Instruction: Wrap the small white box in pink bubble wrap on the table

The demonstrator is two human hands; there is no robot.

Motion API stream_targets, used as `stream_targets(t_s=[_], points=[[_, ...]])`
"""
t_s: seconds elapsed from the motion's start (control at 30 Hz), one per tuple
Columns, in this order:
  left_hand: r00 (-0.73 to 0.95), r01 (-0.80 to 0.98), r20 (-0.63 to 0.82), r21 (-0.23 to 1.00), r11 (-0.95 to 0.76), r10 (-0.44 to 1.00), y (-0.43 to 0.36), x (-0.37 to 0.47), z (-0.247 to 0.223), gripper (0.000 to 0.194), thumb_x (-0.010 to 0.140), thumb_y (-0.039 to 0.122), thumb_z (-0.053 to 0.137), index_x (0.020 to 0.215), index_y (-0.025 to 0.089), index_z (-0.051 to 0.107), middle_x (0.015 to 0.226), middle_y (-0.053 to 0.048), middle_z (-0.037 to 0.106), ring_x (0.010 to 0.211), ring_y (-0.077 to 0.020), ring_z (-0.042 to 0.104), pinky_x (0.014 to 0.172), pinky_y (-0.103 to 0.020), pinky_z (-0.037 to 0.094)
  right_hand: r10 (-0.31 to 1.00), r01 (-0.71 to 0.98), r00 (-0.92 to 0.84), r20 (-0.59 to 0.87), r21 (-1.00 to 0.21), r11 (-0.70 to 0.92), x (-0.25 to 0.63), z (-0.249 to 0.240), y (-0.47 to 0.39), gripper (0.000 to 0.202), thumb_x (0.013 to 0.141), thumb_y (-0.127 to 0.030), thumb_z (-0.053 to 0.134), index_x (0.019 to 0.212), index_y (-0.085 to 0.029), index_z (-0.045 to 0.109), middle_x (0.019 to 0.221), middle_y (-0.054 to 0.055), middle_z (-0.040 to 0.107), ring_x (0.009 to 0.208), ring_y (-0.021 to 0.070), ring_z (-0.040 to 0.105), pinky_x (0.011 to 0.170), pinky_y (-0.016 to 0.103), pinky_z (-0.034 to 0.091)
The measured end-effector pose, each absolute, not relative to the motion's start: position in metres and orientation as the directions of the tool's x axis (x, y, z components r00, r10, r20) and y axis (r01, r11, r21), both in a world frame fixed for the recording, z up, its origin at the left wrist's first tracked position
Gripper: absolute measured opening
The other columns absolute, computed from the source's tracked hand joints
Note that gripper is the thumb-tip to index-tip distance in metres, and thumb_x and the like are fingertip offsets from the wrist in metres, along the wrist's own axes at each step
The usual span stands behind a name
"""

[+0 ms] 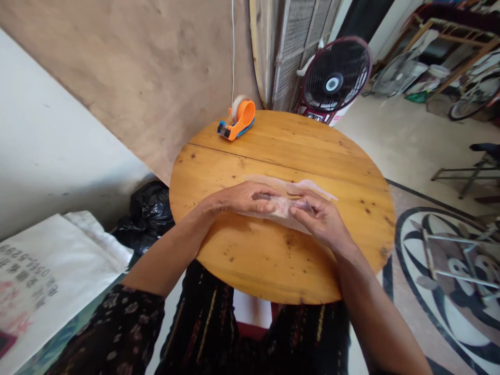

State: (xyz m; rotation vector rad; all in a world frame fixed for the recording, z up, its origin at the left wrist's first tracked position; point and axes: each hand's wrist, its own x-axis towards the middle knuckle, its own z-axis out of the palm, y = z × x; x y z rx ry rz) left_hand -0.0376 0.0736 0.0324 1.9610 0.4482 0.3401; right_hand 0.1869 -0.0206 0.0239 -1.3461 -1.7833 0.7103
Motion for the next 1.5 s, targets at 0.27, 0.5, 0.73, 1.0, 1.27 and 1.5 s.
stream_targets(t_s=[0.27, 0.5, 0.73, 1.0, 1.27, 1.5], points=[[0.761, 0.251, 0.109, 0.86, -0.444, 0.64, 0.067, -0.026, 0.022, 0.041, 0.073, 0.042, 0.07, 0.105, 0.017, 0.067, 0.099, -0.005, 0.069, 0.089, -0.0184, 0.062, 0.079, -0.027, 0.046, 0.987, 0.443, 0.035, 0.156, -0.888, 0.124, 0.18, 0.014, -0.016, 0.026, 0.076, -0.037, 0.063, 0.06, -0.02, 0.054, 0.077, 0.002, 0.065, 0.07, 0.0146, 0.056, 0.068, 0.029, 0.045], [0.687, 0.183, 0.116, 0.928, -0.325, 0.717, 0.065, -0.015, 0.01, 0.021, 0.072, 0.034, 0.065, 0.077, 0.014, 0.06, 0.072, 0.002, 0.057, 0.066, -0.0101, 0.05, 0.06, -0.021, 0.039, 0.988, 0.411, 0.07, 0.138, -0.906, 0.097, 0.18, 0.01, -0.014, 0.028, 0.074, -0.037, 0.065, 0.058, -0.02, 0.05, 0.076, 0.002, 0.063, 0.069, 0.0141, 0.055, 0.066, 0.027, 0.044], [0.638, 0.17, 0.162, 0.924, -0.343, 0.753, 0.065, -0.012, 0.007, 0.018, 0.071, 0.031, 0.062, 0.068, 0.013, 0.059, 0.066, 0.001, 0.055, 0.06, -0.0086, 0.048, 0.057, -0.02, 0.037, 0.984, 0.415, 0.106, 0.14, -0.906, 0.084, 0.181, 0.004, -0.011, 0.022, 0.072, -0.037, 0.067, 0.064, -0.02, 0.056, 0.07, 0.0, 0.059, 0.065, 0.0129, 0.051, 0.063, 0.026, 0.043], [0.644, 0.18, 0.141, 0.928, -0.328, 0.752, 0.064, -0.012, 0.01, 0.019, 0.07, 0.031, 0.065, 0.067, 0.013, 0.06, 0.064, 0.001, 0.057, 0.059, -0.0089, 0.049, 0.054, -0.02, 0.036, 0.986, 0.332, 0.059, 0.153, -0.935, 0.125, 0.185, -0.008, -0.005, 0.014, 0.074, -0.03, 0.065, 0.081, -0.022, 0.056, 0.076, 0.0, 0.063, 0.065, 0.0142, 0.059, 0.062, 0.028, 0.048], [0.645, 0.178, 0.135, 0.931, -0.32, 0.752, 0.065, -0.014, 0.008, 0.02, 0.07, 0.031, 0.065, 0.067, 0.013, 0.06, 0.065, 0.001, 0.057, 0.059, -0.0087, 0.048, 0.054, -0.02, 0.035, 0.778, 0.675, -0.172, 0.605, -0.503, 0.54, 0.181, 0.006, -0.016, 0.012, 0.082, -0.015, 0.059, 0.089, -0.022, 0.065, 0.101, 0.006, 0.069, 0.1, 0.0218, 0.063, 0.088, 0.04, 0.049], [0.64, 0.194, 0.156, 0.915, -0.355, 0.753, 0.063, -0.014, 0.011, 0.017, 0.071, 0.026, 0.06, 0.062, 0.014, 0.052, 0.061, 0.004, 0.048, 0.058, -0.0072, 0.043, 0.053, -0.019, 0.031, 0.725, 0.718, -0.381, 0.573, -0.311, 0.623, 0.172, 0.007, -0.02, 0.014, 0.085, -0.02, 0.061, 0.095, -0.022, 0.07, 0.101, 0.006, 0.071, 0.1, 0.0219, 0.063, 0.087, 0.038, 0.05]])
